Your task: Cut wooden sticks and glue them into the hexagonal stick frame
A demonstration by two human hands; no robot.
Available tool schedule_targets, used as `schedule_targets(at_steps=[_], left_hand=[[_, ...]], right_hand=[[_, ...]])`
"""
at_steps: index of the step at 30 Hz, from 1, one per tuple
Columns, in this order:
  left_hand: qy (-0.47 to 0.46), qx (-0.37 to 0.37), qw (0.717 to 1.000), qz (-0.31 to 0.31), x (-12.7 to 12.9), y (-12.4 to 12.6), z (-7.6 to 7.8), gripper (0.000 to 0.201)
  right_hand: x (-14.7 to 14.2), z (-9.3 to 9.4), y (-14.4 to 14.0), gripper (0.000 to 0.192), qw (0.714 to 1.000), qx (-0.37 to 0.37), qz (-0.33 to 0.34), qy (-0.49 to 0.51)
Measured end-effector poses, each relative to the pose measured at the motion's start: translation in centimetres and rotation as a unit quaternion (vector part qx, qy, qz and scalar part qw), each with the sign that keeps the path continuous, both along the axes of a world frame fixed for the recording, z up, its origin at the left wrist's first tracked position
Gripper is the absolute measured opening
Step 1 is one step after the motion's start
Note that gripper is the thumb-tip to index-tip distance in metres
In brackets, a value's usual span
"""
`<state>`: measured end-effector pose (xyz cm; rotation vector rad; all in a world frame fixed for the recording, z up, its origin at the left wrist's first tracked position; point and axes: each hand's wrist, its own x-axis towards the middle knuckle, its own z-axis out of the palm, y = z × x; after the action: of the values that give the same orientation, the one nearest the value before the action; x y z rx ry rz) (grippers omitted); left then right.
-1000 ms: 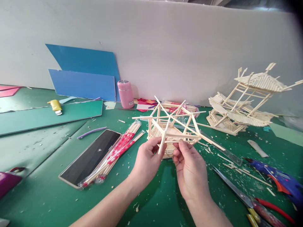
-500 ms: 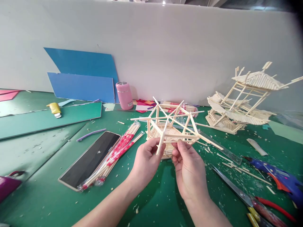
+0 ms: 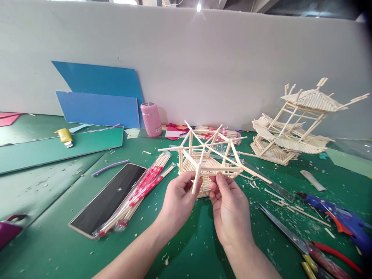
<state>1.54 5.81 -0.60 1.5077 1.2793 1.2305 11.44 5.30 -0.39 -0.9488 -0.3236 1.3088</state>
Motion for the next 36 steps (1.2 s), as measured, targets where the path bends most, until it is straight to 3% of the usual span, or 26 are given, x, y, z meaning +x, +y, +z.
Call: schedule_targets(at_steps=[13, 36], left_hand=[[-0.013, -0.001, 1.000, 0.018, 0.09, -0.19, 0.25, 0.019], [0.015, 0.024, 1.000, 0.014, 0.00, -0.01, -0.03, 0.021]], right_hand=[[-0.08, -0.06, 0.18, 0.024, 1.000, 0.004, -0.002, 0.008], [-0.35, 0.36, 0.19, 0.019, 1.000, -0.005, -0.021, 0.016]])
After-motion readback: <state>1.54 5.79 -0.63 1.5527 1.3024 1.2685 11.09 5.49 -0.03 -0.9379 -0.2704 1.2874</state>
